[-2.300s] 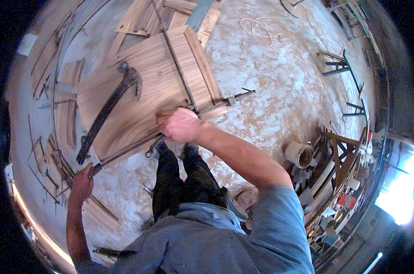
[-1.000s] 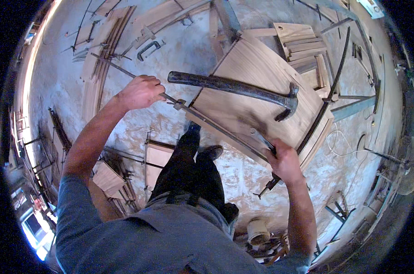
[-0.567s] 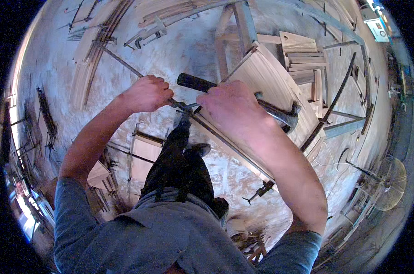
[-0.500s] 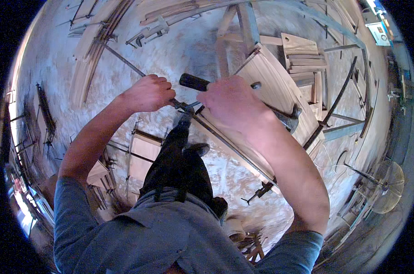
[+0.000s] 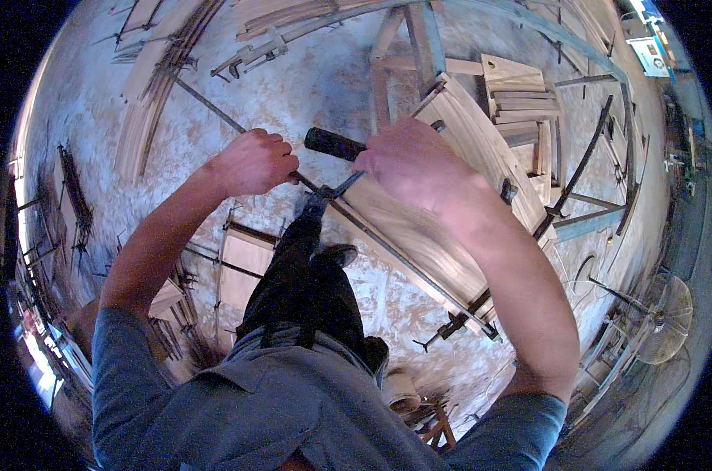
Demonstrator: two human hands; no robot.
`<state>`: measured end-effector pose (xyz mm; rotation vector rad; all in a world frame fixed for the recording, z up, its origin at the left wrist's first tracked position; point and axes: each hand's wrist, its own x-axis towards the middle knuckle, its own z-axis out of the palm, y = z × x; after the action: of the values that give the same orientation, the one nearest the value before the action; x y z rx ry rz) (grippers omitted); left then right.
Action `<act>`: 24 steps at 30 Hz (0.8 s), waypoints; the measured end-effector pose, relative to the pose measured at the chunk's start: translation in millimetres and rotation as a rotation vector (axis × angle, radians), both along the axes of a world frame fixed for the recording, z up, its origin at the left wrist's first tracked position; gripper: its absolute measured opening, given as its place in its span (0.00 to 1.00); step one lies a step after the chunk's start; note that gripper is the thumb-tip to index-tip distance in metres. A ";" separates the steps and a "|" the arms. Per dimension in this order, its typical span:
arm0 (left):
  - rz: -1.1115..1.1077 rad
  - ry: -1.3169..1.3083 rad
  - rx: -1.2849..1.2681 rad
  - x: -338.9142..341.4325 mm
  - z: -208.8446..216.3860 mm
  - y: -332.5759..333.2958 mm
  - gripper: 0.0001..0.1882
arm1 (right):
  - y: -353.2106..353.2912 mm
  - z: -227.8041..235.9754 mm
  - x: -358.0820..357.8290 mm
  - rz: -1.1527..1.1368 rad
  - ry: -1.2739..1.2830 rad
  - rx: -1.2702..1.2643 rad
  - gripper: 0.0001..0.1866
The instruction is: The person assembles a wooden cabinet door by securing its frame with metal clamps. They repeatedly position the clamps, tighten the screws to hold the joints together, and use a hammer to tap the wood into alignment. The person adjusts the clamps multiple times to ensure the door is properly secured.
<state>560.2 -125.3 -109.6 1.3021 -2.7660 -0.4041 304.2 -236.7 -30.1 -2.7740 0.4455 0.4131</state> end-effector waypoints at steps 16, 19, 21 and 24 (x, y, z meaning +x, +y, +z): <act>0.028 0.017 -0.033 -1.4 -6.3 5.6 0.14 | 36.1 -22.4 -44.3 -0.298 0.010 0.173 0.12; 0.026 -0.002 -0.019 -2.0 -4.0 4.2 0.11 | 51.8 -27.0 -50.3 -0.400 -0.104 0.232 0.12; 0.023 -0.003 -0.019 -2.3 -3.5 4.3 0.10 | 61.0 -33.0 -53.6 -0.446 -0.140 0.252 0.12; 0.021 0.003 -0.027 -2.1 -5.2 4.0 0.09 | 77.3 -41.0 -57.5 -0.557 -0.167 0.264 0.12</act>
<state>558.1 -121.3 -114.7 1.3221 -2.7428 -0.3659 246.7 -159.4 -71.1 -2.2775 1.0009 0.0956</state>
